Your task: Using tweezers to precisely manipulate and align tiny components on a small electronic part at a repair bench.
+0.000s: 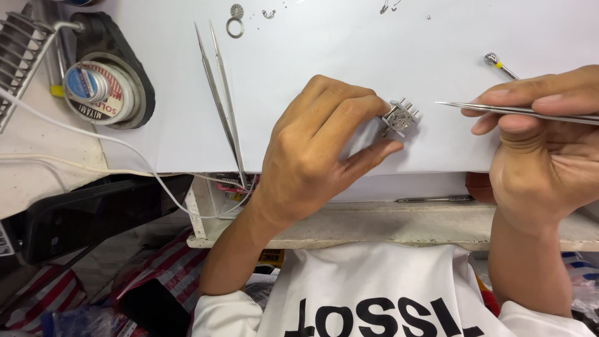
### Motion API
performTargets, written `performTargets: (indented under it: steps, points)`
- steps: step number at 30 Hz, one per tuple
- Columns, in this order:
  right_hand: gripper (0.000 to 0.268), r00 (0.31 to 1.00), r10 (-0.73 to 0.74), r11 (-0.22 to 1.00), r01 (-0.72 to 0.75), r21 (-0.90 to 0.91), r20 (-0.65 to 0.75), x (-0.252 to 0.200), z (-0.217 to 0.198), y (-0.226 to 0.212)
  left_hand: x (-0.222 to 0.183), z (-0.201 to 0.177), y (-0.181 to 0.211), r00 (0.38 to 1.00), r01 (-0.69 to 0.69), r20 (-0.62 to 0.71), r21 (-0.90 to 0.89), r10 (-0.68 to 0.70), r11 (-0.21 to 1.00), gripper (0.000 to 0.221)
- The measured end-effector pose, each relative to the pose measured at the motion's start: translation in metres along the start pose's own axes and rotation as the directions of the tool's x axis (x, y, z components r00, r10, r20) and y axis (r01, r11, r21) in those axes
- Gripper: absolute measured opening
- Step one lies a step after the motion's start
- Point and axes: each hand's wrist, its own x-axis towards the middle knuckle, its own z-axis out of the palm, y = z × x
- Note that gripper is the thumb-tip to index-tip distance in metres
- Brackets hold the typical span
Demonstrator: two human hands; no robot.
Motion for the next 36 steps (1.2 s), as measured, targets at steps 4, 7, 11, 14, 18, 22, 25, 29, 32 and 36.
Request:
performTargets:
  steps: [4,7,11,14,18,22,25,29,32,36]
  points:
    - [0.017,0.998,-0.065,0.997,0.065,-0.029,0.001,0.007,0.007,-0.008,-0.002,0.000,0.001,1.000,-0.028,-0.014,0.005,0.028,1.000,0.023]
    - [0.019,0.997,-0.071,0.996,0.070,-0.053,-0.015,0.010,0.009,-0.010,-0.004,-0.001,0.003,0.999,-0.027,-0.024,0.012,0.028,1.000,0.022]
    - [0.020,0.992,-0.126,0.991,0.126,-0.053,0.007,0.017,0.012,-0.012,-0.007,0.000,0.003,1.000,-0.016,-0.020,0.019,0.017,1.000,0.023]
    - [0.020,0.992,-0.126,0.991,0.126,-0.048,-0.004,0.019,0.012,-0.014,-0.010,0.001,0.002,1.000,-0.022,-0.018,0.035,0.023,0.999,0.023]
    - [0.019,0.990,-0.138,0.990,0.138,-0.032,-0.016,0.022,0.017,-0.020,-0.012,0.000,0.001,1.000,-0.009,-0.006,0.055,0.009,0.998,0.026]
    - [0.027,0.992,-0.092,0.995,0.094,0.024,-0.082,0.020,0.022,-0.027,-0.013,-0.001,0.002,0.999,-0.015,-0.029,0.050,0.016,0.999,0.026]
    - [0.021,0.992,-0.120,0.992,0.119,-0.045,-0.024,0.023,0.025,-0.049,-0.012,-0.001,0.005,0.999,-0.016,-0.034,0.064,0.019,0.998,0.025]
    - [0.022,0.983,-0.142,0.972,0.161,-0.173,0.116,0.032,0.009,-0.067,-0.011,-0.005,0.007,0.998,-0.020,-0.052,0.066,0.023,0.998,0.022]
    - [0.022,0.951,-0.199,0.918,0.266,-0.295,0.238,0.052,-0.019,-0.061,-0.012,-0.003,0.007,0.998,-0.021,-0.060,0.065,0.024,0.998,0.023]
    - [0.016,0.914,-0.200,0.858,0.338,-0.388,0.354,0.086,-0.029,-0.056,-0.011,-0.003,0.007,0.999,-0.017,-0.042,0.080,0.020,0.997,0.025]
